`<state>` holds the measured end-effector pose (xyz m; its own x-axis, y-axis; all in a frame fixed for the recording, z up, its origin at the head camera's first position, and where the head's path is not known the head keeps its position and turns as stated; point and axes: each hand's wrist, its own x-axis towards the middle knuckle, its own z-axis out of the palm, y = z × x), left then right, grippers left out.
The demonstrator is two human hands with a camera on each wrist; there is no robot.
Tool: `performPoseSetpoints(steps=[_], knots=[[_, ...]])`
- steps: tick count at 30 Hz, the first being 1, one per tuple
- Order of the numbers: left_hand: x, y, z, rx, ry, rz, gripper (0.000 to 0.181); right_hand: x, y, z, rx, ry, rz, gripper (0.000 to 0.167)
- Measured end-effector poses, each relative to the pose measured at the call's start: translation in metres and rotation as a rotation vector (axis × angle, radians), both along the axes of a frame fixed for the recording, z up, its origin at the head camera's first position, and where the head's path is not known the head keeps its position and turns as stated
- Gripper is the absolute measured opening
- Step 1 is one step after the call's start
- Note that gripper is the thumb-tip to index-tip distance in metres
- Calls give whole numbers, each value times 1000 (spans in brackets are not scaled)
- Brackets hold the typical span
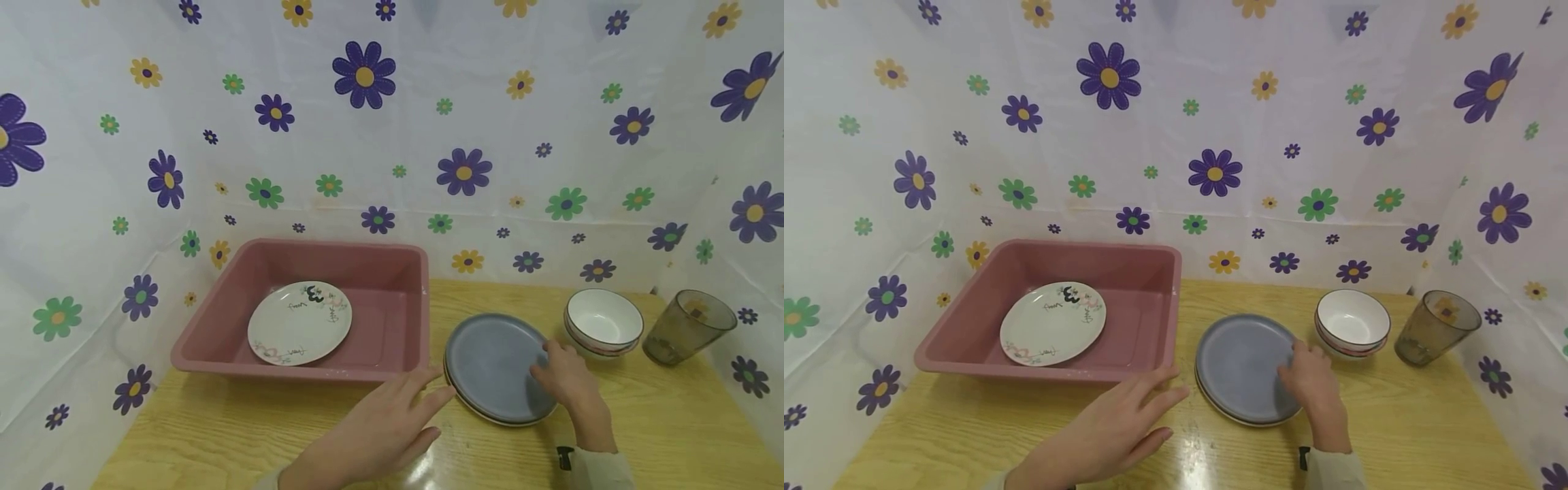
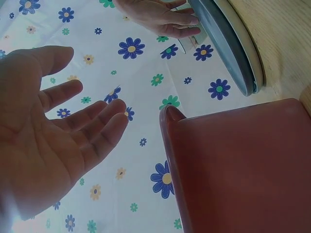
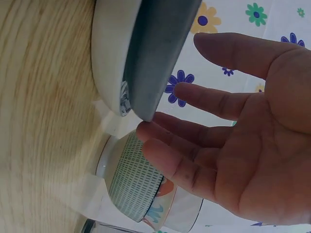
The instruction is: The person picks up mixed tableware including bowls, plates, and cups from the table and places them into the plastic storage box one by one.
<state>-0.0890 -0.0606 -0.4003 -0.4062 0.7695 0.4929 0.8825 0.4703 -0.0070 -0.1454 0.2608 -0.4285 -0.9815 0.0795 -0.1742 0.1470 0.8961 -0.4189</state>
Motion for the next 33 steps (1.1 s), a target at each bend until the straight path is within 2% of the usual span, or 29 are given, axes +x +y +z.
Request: performPoseSetpoints(steps=[9,22,33], knots=[[1,1,-1,-22,18,2,57,1,4,-2,-4,-36,7,56],[3,2,-2,-71,-15,41,55,-1,7,-3,9,-43,6,51],[3,3,-2,-95,-25,45,51,-2,9,-3,16,-57,-1,46]])
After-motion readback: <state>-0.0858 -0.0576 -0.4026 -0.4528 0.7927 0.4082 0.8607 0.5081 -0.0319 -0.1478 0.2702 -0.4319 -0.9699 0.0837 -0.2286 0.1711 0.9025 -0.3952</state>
